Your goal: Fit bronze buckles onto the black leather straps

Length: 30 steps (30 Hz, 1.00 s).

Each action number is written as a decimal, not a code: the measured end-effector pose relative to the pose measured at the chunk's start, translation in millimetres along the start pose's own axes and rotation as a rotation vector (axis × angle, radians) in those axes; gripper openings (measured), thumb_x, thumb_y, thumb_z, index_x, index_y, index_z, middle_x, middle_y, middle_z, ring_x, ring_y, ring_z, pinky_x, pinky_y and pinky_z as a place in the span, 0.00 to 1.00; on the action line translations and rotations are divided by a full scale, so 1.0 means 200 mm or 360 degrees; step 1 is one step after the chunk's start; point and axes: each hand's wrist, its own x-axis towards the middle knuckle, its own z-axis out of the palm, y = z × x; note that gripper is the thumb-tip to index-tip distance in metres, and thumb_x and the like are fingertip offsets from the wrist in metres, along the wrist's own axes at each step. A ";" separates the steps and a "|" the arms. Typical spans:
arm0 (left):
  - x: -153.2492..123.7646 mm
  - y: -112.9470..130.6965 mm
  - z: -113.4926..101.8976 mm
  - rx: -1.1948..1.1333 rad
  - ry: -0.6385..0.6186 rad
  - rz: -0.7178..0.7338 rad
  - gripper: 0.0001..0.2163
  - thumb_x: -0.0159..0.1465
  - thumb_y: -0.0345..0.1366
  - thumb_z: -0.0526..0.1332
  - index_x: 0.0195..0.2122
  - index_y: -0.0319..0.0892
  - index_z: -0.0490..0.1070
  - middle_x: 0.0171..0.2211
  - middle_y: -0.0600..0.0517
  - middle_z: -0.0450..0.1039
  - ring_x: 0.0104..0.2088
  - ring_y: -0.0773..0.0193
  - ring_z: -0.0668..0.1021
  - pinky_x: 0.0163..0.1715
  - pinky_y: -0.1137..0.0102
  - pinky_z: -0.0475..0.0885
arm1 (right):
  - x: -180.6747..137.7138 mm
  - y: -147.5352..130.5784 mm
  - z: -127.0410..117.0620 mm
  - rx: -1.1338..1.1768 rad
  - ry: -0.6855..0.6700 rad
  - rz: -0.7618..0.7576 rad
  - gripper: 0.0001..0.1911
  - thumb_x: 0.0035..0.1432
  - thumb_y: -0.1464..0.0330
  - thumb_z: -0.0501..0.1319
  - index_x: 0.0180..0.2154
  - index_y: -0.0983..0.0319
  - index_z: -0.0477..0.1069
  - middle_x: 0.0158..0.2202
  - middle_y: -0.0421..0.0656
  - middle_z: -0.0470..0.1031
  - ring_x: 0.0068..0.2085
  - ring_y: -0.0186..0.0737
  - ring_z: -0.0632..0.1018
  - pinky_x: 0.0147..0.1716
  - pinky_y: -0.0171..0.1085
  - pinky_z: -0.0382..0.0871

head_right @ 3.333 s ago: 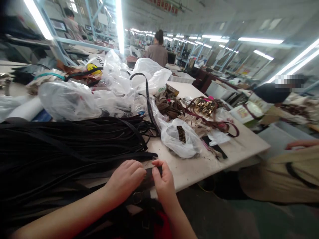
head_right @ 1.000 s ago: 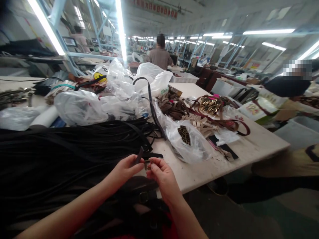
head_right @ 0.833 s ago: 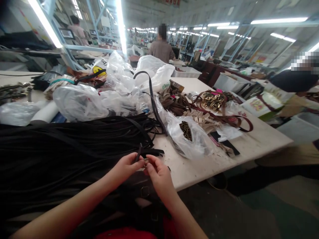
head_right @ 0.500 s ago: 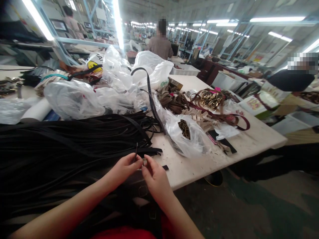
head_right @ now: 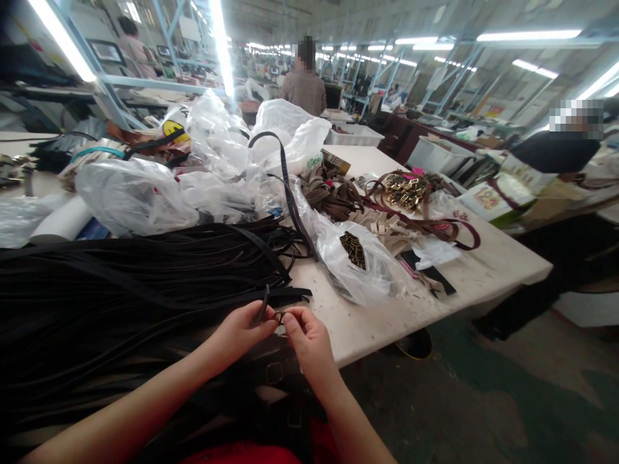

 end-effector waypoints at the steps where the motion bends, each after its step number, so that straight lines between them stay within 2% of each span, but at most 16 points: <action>1: -0.01 0.01 0.00 0.0118 0.0033 0.0048 0.08 0.57 0.40 0.55 0.30 0.41 0.67 0.26 0.55 0.69 0.27 0.66 0.70 0.27 0.74 0.62 | 0.00 0.00 0.00 0.0022 -0.0015 0.0022 0.18 0.54 0.55 0.55 0.33 0.63 0.68 0.21 0.36 0.65 0.22 0.30 0.66 0.21 0.30 0.61; 4: -0.03 0.04 0.01 0.0436 0.0061 0.0209 0.08 0.59 0.39 0.53 0.29 0.42 0.69 0.28 0.52 0.70 0.30 0.64 0.71 0.30 0.72 0.62 | 0.00 0.01 -0.01 0.0104 -0.0063 0.0096 0.18 0.52 0.54 0.57 0.31 0.64 0.68 0.23 0.38 0.67 0.23 0.31 0.68 0.22 0.31 0.62; 6: -0.04 0.05 0.01 0.0471 0.0027 0.0243 0.08 0.59 0.38 0.54 0.31 0.43 0.70 0.30 0.51 0.71 0.31 0.63 0.71 0.31 0.71 0.63 | 0.01 0.02 -0.01 0.0191 -0.0057 0.0130 0.15 0.51 0.58 0.60 0.32 0.64 0.68 0.26 0.39 0.69 0.25 0.31 0.70 0.24 0.31 0.64; 10: -0.04 0.07 -0.02 0.0135 -0.0081 0.0178 0.12 0.58 0.42 0.55 0.41 0.44 0.68 0.36 0.52 0.72 0.36 0.62 0.72 0.36 0.72 0.65 | 0.00 0.02 -0.03 0.0325 0.0075 0.0061 0.13 0.50 0.61 0.62 0.35 0.63 0.66 0.30 0.39 0.70 0.29 0.32 0.71 0.29 0.32 0.66; 12: -0.03 0.08 -0.04 -0.0039 -0.0126 0.0148 0.14 0.59 0.42 0.54 0.42 0.43 0.67 0.37 0.52 0.72 0.37 0.62 0.72 0.37 0.71 0.65 | 0.00 0.02 -0.03 0.0364 0.0148 0.0028 0.14 0.50 0.62 0.62 0.36 0.62 0.65 0.31 0.39 0.70 0.29 0.32 0.71 0.29 0.32 0.66; 18: 0.01 0.04 -0.01 -0.0174 -0.0045 -0.0057 0.12 0.55 0.41 0.57 0.36 0.39 0.69 0.31 0.52 0.72 0.33 0.63 0.73 0.34 0.71 0.66 | -0.02 0.02 -0.03 0.0202 0.0079 -0.0045 0.14 0.50 0.62 0.62 0.37 0.62 0.66 0.30 0.39 0.70 0.30 0.33 0.72 0.29 0.32 0.66; 23: 0.01 0.03 0.02 -0.0378 -0.0097 -0.0208 0.12 0.55 0.40 0.57 0.36 0.38 0.67 0.30 0.52 0.71 0.31 0.65 0.73 0.32 0.72 0.67 | -0.03 -0.01 0.00 0.0136 -0.0011 -0.0056 0.13 0.51 0.62 0.61 0.38 0.61 0.67 0.31 0.40 0.71 0.30 0.35 0.72 0.31 0.34 0.67; 25: 0.00 0.04 0.01 -0.0316 -0.0062 -0.0131 0.12 0.57 0.41 0.56 0.36 0.39 0.67 0.31 0.52 0.72 0.32 0.64 0.73 0.32 0.72 0.67 | -0.02 -0.01 0.01 0.0126 0.0023 -0.0071 0.12 0.51 0.62 0.60 0.37 0.61 0.67 0.32 0.40 0.72 0.31 0.36 0.73 0.32 0.34 0.68; 30: -0.03 0.05 0.00 0.0172 0.0014 0.0138 0.10 0.55 0.41 0.59 0.35 0.42 0.69 0.33 0.52 0.72 0.33 0.62 0.72 0.32 0.72 0.64 | 0.01 -0.01 0.04 0.0092 0.0154 -0.0059 0.12 0.51 0.61 0.60 0.35 0.61 0.66 0.31 0.41 0.73 0.33 0.38 0.74 0.33 0.36 0.69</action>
